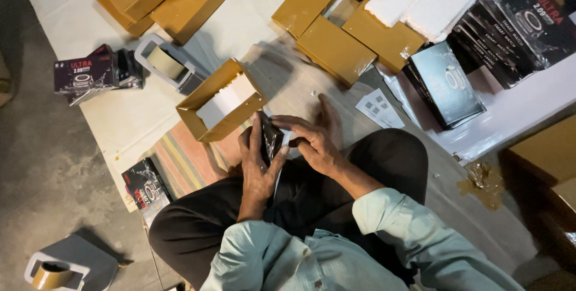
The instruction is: The person places a smartwatch and its accessories into a product box, closes the box, and then places it into a larger cardboard shipping box. They then seal the shipping box using a tape dispenser.
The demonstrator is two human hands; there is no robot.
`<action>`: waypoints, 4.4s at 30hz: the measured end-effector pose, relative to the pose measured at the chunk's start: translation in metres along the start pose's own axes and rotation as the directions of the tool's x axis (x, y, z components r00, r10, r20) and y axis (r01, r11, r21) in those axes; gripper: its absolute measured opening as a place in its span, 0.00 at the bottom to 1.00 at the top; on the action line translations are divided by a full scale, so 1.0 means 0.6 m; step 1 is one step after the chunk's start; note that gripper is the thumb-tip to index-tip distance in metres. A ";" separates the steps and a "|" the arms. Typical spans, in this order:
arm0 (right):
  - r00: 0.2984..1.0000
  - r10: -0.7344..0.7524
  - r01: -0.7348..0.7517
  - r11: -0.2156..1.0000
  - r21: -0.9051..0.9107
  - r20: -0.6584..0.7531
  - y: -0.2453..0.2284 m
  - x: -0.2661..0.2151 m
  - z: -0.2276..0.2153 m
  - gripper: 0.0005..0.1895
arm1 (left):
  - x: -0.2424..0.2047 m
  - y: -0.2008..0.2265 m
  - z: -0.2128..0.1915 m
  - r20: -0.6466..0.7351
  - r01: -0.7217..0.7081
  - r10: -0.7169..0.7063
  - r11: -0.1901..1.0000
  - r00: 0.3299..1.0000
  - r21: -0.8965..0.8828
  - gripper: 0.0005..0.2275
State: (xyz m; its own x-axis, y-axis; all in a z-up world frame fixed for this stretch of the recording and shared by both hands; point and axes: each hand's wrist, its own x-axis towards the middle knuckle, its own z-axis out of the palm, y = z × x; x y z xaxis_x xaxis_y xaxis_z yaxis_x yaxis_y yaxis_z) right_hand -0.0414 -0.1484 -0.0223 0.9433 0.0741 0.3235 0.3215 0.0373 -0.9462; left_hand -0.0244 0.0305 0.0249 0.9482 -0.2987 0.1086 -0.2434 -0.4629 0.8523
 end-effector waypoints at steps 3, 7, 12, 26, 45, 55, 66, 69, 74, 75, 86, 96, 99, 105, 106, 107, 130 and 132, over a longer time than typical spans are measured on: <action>1.000 -0.021 0.021 1.000 0.018 0.003 -0.002 -0.003 0.003 0.37 | -0.007 0.000 0.000 -0.032 -0.007 0.006 0.999 0.999 -0.045 0.42; 0.997 -0.005 -0.001 0.998 0.069 0.078 -0.009 -0.007 0.001 0.40 | -0.009 -0.006 0.007 -0.028 -0.044 0.047 0.994 0.998 0.101 0.47; 0.979 0.036 -0.117 0.905 0.408 0.201 -0.025 -0.010 -0.010 0.45 | 0.005 -0.003 0.017 -0.002 -0.104 0.113 0.920 0.994 0.377 0.54; 0.915 0.363 -0.278 0.884 0.375 -0.177 0.014 -0.015 0.011 0.19 | 0.021 -0.026 0.008 -0.069 0.103 -0.113 0.986 0.991 -0.131 0.18; 0.644 0.765 -0.761 0.639 0.107 0.015 0.111 -0.040 0.025 0.23 | -0.005 -0.182 -0.017 -0.312 0.049 -0.609 0.502 0.729 -0.864 0.24; 0.845 0.492 -0.405 0.844 0.351 -0.208 0.029 0.011 0.043 0.23 | -0.048 -0.203 -0.020 -0.190 0.059 -0.712 0.309 0.676 -0.949 0.10; 0.947 0.236 -0.316 0.810 -0.495 -0.218 -0.002 0.256 0.070 0.16 | 0.062 -0.266 -0.187 -0.602 0.517 -0.476 0.848 0.641 -0.119 0.22; 0.956 0.252 -0.292 0.822 -0.489 -0.147 -0.007 0.303 0.109 0.14 | 0.109 -0.281 -0.202 -0.474 0.594 -0.473 0.792 0.743 0.139 0.27; 0.922 0.364 -0.385 0.831 -0.402 -0.132 0.000 0.328 0.121 0.15 | 0.137 -0.289 -0.188 -0.337 0.662 -0.608 0.747 0.719 0.065 0.20; 0.914 0.386 -0.404 0.840 -0.361 -0.126 0.002 0.322 0.118 0.17 | 0.133 -0.289 -0.186 -0.354 0.647 -0.587 0.759 0.728 0.072 0.21; 0.876 0.445 -0.481 0.804 -0.350 -0.183 -0.001 0.268 0.072 0.17 | 0.125 -0.245 -0.162 -0.446 0.384 -0.247 0.888 0.860 0.251 0.09; 0.864 0.481 -0.498 0.780 -0.379 -0.146 0.043 0.290 0.093 0.12 | 0.139 -0.275 -0.157 -0.465 0.294 -0.155 0.925 0.871 0.241 0.18; 0.833 0.538 -0.541 0.740 -0.398 -0.132 0.069 0.303 0.121 0.12 | 0.138 -0.280 -0.162 -0.469 0.262 -0.148 0.947 0.871 0.186 0.16; 0.772 0.615 -0.623 0.678 -0.390 -0.163 0.128 0.317 0.153 0.13 | 0.141 -0.283 -0.156 -0.495 0.289 -0.191 0.949 0.848 0.130 0.15; 0.768 0.616 -0.619 0.641 -0.454 -0.177 0.138 0.322 0.155 0.14 | 0.142 -0.283 -0.155 -0.418 0.317 -0.200 0.919 0.886 0.233 0.14; 0.824 0.543 -0.497 0.552 -0.670 -0.164 0.148 0.323 0.156 0.14 | 0.143 -0.282 -0.149 -0.331 0.329 -0.217 0.882 0.918 0.336 0.14; 0.936 0.250 0.123 0.426 -0.896 0.247 0.282 0.344 0.129 0.16 | 0.179 -0.242 -0.146 0.006 0.440 -0.520 0.728 0.854 0.526 0.32; 0.964 0.111 0.150 0.520 -0.841 0.241 0.295 0.344 0.119 0.20 | 0.181 -0.236 -0.152 0.004 0.473 -0.555 0.712 0.832 0.519 0.34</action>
State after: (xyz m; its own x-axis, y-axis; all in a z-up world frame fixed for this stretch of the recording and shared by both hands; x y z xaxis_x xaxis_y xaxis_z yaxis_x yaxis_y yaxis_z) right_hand 0.2045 -0.0552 -0.1219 0.9253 0.3162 0.2091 0.3783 -0.8073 -0.4530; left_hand 0.1315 0.1400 -0.0376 0.9228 0.0053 -0.3853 0.1692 -0.9040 0.3927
